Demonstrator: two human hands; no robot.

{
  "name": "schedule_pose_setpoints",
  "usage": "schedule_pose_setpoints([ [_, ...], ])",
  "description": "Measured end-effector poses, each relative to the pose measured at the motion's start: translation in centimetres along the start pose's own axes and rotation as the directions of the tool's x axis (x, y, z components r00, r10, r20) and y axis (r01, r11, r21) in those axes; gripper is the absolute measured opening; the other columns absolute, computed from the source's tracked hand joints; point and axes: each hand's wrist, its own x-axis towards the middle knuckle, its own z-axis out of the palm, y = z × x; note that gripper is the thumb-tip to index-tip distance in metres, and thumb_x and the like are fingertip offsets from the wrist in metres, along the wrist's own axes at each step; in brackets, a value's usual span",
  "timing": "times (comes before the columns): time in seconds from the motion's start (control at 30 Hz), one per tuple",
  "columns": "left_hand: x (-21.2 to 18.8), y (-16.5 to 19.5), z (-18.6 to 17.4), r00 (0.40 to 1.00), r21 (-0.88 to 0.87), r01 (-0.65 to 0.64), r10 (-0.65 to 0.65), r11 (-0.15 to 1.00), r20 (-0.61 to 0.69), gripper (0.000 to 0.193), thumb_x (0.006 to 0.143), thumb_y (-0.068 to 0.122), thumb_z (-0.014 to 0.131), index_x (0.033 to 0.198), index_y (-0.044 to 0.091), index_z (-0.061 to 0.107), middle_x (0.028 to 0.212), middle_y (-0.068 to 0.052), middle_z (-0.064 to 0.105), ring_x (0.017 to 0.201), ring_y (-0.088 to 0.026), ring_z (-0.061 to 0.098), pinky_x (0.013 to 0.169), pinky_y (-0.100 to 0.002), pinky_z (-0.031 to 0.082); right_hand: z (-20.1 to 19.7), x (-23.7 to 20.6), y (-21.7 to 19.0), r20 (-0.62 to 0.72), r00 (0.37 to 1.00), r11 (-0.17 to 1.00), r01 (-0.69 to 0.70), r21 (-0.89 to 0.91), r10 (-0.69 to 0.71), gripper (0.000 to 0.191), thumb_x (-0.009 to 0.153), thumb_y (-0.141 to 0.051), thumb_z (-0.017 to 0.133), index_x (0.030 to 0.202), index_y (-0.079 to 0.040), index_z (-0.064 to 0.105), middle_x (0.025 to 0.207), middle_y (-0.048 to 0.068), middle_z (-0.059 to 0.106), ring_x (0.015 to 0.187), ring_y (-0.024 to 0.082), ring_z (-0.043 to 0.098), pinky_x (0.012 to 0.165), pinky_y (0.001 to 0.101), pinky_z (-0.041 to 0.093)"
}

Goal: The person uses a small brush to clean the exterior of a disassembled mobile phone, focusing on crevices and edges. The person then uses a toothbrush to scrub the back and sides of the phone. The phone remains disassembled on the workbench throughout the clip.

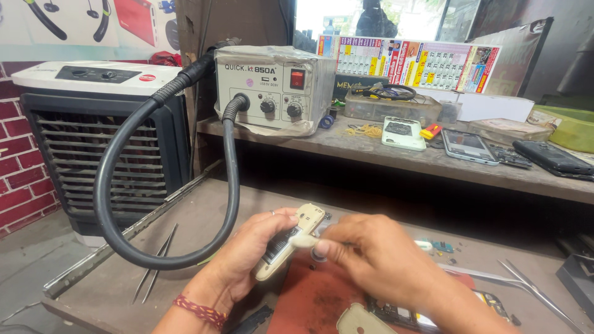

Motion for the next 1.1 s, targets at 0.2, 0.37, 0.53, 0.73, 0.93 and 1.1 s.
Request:
schedule_pose_setpoints([
  [0.2, -0.1, 0.0, 0.0, 1.0, 0.011, -0.016, 0.015, 1.0, 0.011, 0.032, 0.095, 0.02, 0.056, 0.117, 0.003, 0.071, 0.098, -0.006, 0.073, 0.086, -0.012, 0.068, 0.076, -0.027, 0.054, 0.2, 0.1, 0.0, -0.031, 0.999, 1.0, -0.028, -0.003, 0.028, 0.025, 0.087, -0.031, 0.068, 0.099, -0.014, 0.081, 0.081, 0.01, 0.076, 0.074, 0.028, 0.072, 0.067, 0.0393, 0.055],
  [0.37, 0.0, 0.0, 0.0, 0.999, 0.031, -0.021, 0.02, 0.999, 0.027, 0.033, 0.095, 0.02, 0.054, 0.117, 0.003, 0.072, 0.098, -0.006, 0.074, 0.084, -0.011, 0.068, 0.074, -0.026, 0.056, 0.8, -0.2, -0.5, -0.046, 0.991, 0.99, 0.127, -0.058, -0.129, 0.024, 0.089, -0.03, 0.067, 0.1, -0.015, 0.082, 0.082, 0.01, 0.076, 0.078, 0.03, 0.071, 0.069, 0.0405, 0.055],
  [0.53, 0.1, -0.3, -0.3, 0.999, 0.005, -0.012, 0.012, 1.0, 0.03, 0.032, 0.095, 0.02, 0.053, 0.115, 0.002, 0.071, 0.096, -0.006, 0.074, 0.083, -0.012, 0.07, 0.073, -0.025, 0.057, 0.0, 0.0, -0.2, -0.094, 0.994, 0.993, 0.054, -0.102, -0.064, 0.023, 0.088, -0.031, 0.067, 0.097, -0.014, 0.08, 0.081, 0.01, 0.075, 0.076, 0.032, 0.07, 0.066, 0.0416, 0.054],
  [0.73, 0.6, -0.9, -0.7, 1.0, 0.022, -0.021, 0.02, 1.0, 0.024, 0.033, 0.095, 0.02, 0.054, 0.117, 0.004, 0.073, 0.095, -0.004, 0.071, 0.081, -0.011, 0.066, 0.069, -0.026, 0.054, 0.0, 0.0, -0.1, -0.114, 0.994, 0.989, -0.011, -0.148, -0.006, 0.025, 0.088, -0.032, 0.066, 0.097, -0.014, 0.08, 0.079, 0.012, 0.072, 0.074, 0.033, 0.068, 0.065, 0.043, 0.052],
  [0.93, 0.6, -0.9, -0.5, 0.999, -0.018, -0.027, 0.027, 0.999, 0.021, 0.031, 0.095, 0.019, 0.056, 0.115, 0.002, 0.071, 0.098, -0.006, 0.073, 0.085, -0.012, 0.068, 0.075, -0.028, 0.056, 1.7, -0.6, -1.0, -0.048, 0.977, 0.97, 0.199, -0.143, -0.207, 0.022, 0.087, -0.03, 0.068, 0.098, -0.016, 0.081, 0.078, 0.011, 0.074, 0.077, 0.033, 0.069, 0.068, 0.0429, 0.053],
  [1.1, 0.3, -0.8, -0.2, 0.999, -0.02, -0.027, 0.028, 0.999, 0.036, 0.031, 0.094, 0.019, 0.057, 0.116, 0.001, 0.071, 0.099, -0.007, 0.072, 0.085, -0.013, 0.069, 0.075, -0.029, 0.057, 1.8, -0.7, -1.3, 0.0, 0.967, 0.955, 0.252, -0.154, -0.255, 0.021, 0.088, -0.029, 0.069, 0.087, -0.011, 0.078, 0.074, 0.011, 0.071, 0.075, 0.034, 0.067, 0.067, 0.046, 0.05],
])
